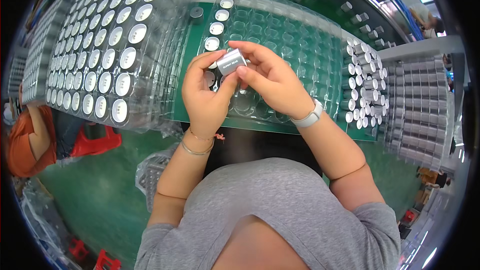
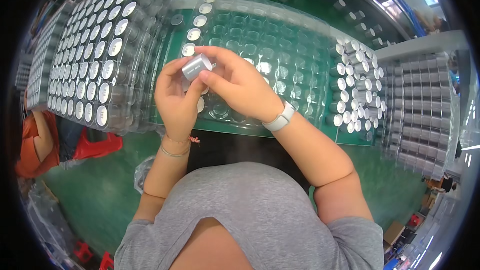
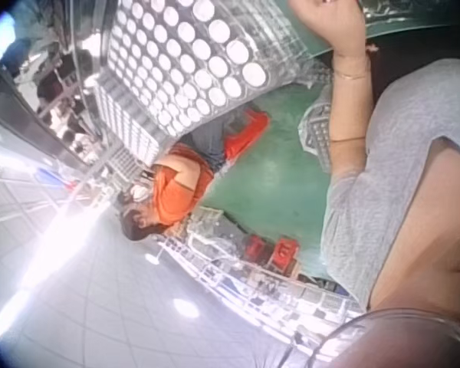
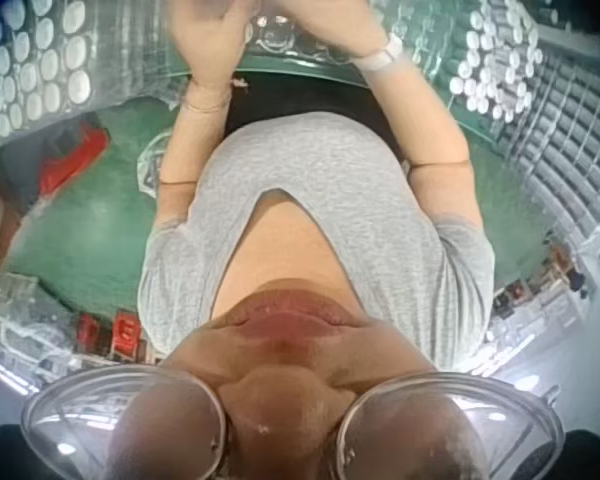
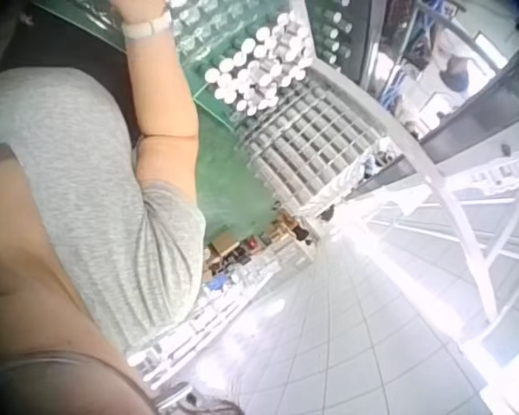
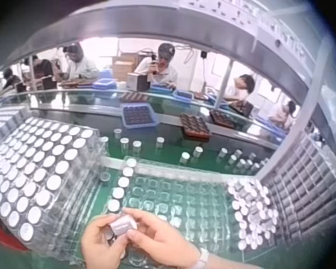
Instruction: Inspecting and organizing small cylindrical electronic components into a tray.
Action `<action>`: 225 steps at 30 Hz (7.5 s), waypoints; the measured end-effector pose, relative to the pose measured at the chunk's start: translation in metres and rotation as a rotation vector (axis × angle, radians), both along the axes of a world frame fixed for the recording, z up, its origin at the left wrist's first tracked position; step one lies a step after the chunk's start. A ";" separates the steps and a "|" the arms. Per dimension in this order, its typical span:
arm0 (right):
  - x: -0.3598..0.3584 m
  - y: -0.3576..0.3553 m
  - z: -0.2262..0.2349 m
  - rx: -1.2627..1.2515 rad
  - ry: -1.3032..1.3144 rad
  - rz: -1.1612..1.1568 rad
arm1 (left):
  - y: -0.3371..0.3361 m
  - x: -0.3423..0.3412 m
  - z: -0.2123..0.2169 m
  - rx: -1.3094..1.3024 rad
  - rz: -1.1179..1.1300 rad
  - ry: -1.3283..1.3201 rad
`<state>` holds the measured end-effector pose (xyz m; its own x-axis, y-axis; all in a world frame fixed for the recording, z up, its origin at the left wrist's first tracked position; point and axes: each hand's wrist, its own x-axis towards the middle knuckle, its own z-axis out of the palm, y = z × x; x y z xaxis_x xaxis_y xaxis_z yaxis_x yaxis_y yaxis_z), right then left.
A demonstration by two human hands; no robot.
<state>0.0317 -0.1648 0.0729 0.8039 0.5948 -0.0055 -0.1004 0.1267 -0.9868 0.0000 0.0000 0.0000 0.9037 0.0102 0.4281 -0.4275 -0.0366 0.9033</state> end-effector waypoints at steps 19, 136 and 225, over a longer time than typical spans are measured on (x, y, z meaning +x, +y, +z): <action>0.025 0.011 0.003 -0.908 -0.982 -0.274 | -0.021 -0.003 0.020 -0.081 0.315 -0.168; -0.035 -0.095 -0.016 0.185 0.203 -0.172 | -0.085 -0.018 0.057 0.362 -0.107 -0.170; -0.031 -0.114 -0.021 -0.041 -0.081 -0.280 | -0.085 -0.001 0.035 -0.357 -0.357 0.333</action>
<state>0.0010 -0.2784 0.0514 0.9356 0.3501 0.0458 0.0118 0.0984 -0.9951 -0.0011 -0.0850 0.0349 0.9626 -0.2274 0.1472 -0.0495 0.3868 0.9208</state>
